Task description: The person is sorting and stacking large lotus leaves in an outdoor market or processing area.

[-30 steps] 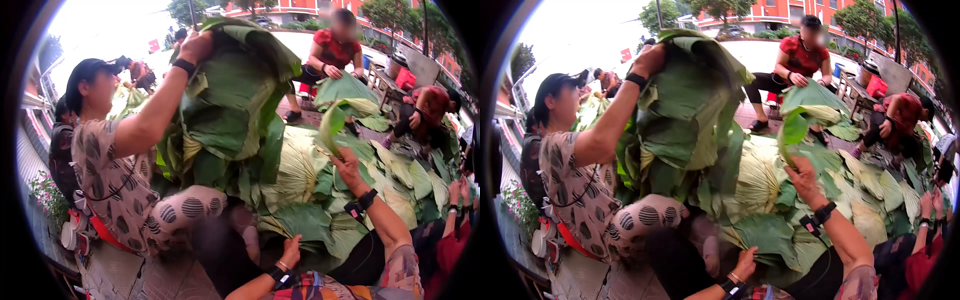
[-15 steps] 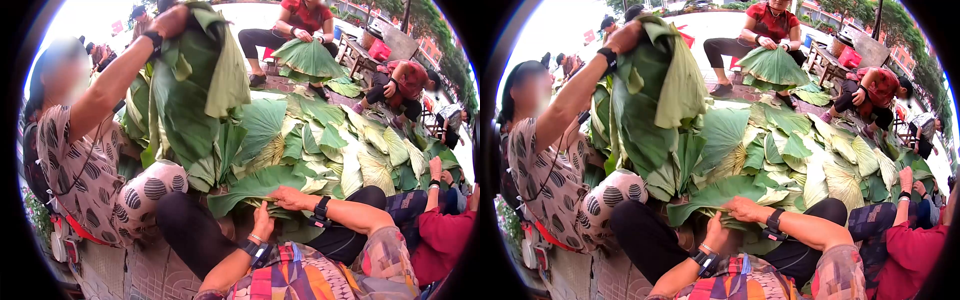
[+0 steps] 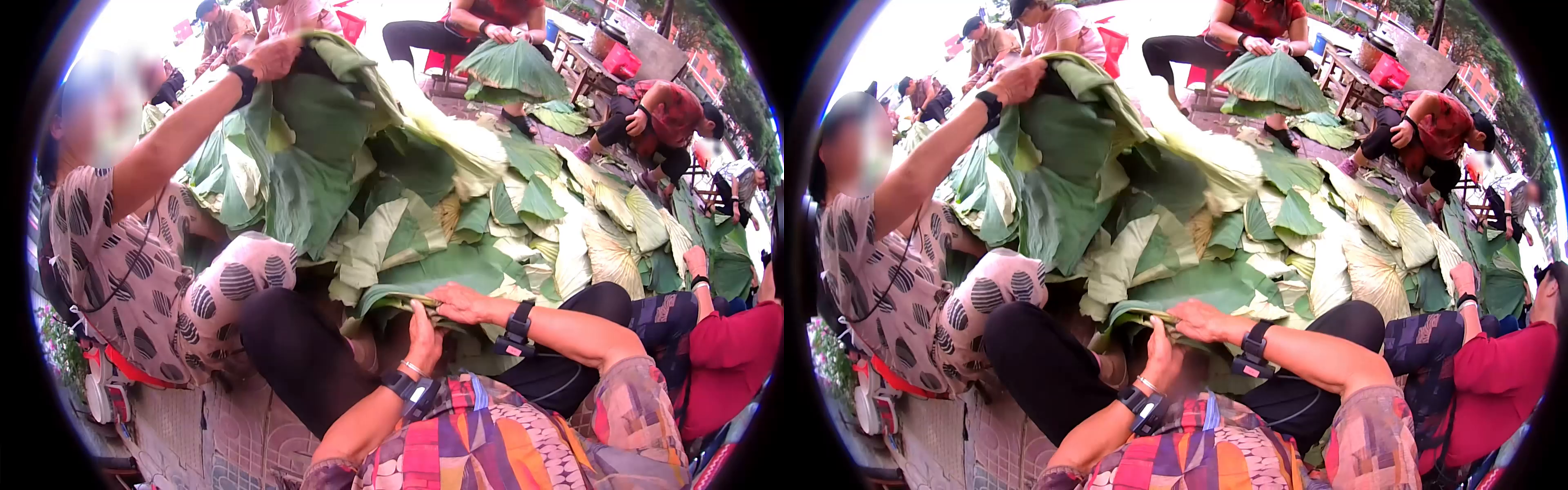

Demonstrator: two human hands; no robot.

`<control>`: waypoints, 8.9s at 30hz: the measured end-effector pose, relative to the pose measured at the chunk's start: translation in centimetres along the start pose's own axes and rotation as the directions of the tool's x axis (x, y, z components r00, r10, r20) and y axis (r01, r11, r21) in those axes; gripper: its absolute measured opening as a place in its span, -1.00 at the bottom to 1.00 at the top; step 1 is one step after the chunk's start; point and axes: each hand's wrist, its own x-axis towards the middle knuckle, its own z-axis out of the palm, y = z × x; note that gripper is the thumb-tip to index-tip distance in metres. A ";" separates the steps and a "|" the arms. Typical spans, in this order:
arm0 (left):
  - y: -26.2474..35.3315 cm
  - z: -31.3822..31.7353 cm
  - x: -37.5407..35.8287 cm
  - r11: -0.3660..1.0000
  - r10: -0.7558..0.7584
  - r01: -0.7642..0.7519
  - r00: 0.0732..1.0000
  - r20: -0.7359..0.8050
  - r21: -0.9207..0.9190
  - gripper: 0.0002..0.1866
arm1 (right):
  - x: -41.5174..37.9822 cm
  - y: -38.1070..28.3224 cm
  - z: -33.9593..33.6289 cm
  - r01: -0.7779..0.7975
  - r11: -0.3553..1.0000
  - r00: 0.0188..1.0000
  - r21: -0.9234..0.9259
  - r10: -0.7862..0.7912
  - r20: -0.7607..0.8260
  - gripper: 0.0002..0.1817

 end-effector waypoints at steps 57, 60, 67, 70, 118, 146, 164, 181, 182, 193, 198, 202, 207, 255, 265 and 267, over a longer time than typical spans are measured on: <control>0.1 -2.1 0.4 0.955 -0.008 0.109 0.939 -0.345 0.275 -0.85 | -10.5 12.4 -3.9 -0.775 0.463 0.589 -0.430 0.775 -0.229 -0.47; -0.5 -2.4 1.0 0.948 0.009 0.107 0.932 -0.362 0.299 -0.86 | -9.5 12.7 -4.0 -0.795 0.413 0.530 -0.444 0.830 -0.176 -0.60; -0.3 -2.4 0.7 0.955 -0.006 0.105 0.941 -0.337 0.278 -0.86 | -6.5 12.1 -8.8 -0.873 0.471 0.483 -0.125 0.802 -0.353 -0.82; -0.3 -2.3 0.6 0.958 -0.019 0.114 0.941 -0.338 0.263 -0.87 | -5.2 10.6 -12.4 -0.773 0.630 0.578 -0.078 0.648 -0.496 -0.77; 0.7 -2.1 1.1 0.991 -0.124 0.120 0.991 -0.057 -0.061 -0.44 | -2.2 -0.3 -3.2 -0.036 0.986 0.981 0.163 0.004 0.194 -0.51; 1.5 -0.4 0.5 0.970 -0.205 0.198 0.978 0.036 0.144 -0.61 | -1.2 0.1 -17.2 -0.118 0.847 0.640 0.518 0.464 -0.613 -0.56; 1.0 0.5 -0.1 0.967 -0.222 0.203 0.968 0.116 0.154 -0.69 | -5.6 -0.4 -8.3 -0.470 0.883 0.847 -0.016 0.456 0.274 -0.47; 1.0 1.3 -0.2 0.960 -0.204 0.184 0.976 0.077 0.211 -0.61 | -4.0 10.1 -12.0 -0.597 0.771 0.791 -0.220 0.612 0.001 -0.53; 1.0 1.3 0.0 0.959 -0.205 0.188 0.977 0.060 0.211 -0.61 | -4.1 11.1 -11.9 -0.666 0.707 0.741 -0.237 0.664 -0.103 -0.53; 0.7 1.5 1.7 0.967 -0.207 0.201 0.978 0.027 0.155 -0.69 | -4.3 17.3 -8.1 -0.986 0.166 0.145 -0.007 0.841 -0.521 -0.20; 1.1 2.1 1.4 0.962 -0.216 0.207 0.976 0.031 0.179 -0.67 | -5.8 21.8 -10.0 -0.936 0.352 0.267 -0.005 0.701 -0.661 -0.83; 0.6 2.1 1.2 0.964 -0.217 0.204 0.974 0.064 0.172 -0.66 | -6.4 23.4 -19.5 -0.761 0.624 0.447 -0.178 0.305 -0.841 -0.88; 0.5 2.3 0.7 0.962 -0.208 0.193 0.976 0.061 0.192 -0.66 | -3.8 12.2 -35.2 -0.102 0.941 0.154 0.323 0.336 -0.929 -0.70; -0.6 1.6 1.2 0.949 -0.226 0.200 0.970 0.084 0.245 -0.67 | -17.4 14.8 -23.4 -0.943 0.302 0.325 -0.141 0.739 -0.590 -0.54; -0.2 2.1 1.5 0.943 -0.247 0.238 0.969 0.012 0.233 -0.73 | -1.6 15.0 -17.9 -0.783 0.532 0.621 -0.323 0.644 -0.447 -0.18; -0.3 1.9 2.0 0.940 -0.268 0.259 0.963 0.012 0.221 -0.70 | 0.9 14.3 -16.4 -0.806 0.500 0.592 -0.318 0.677 -0.437 -0.14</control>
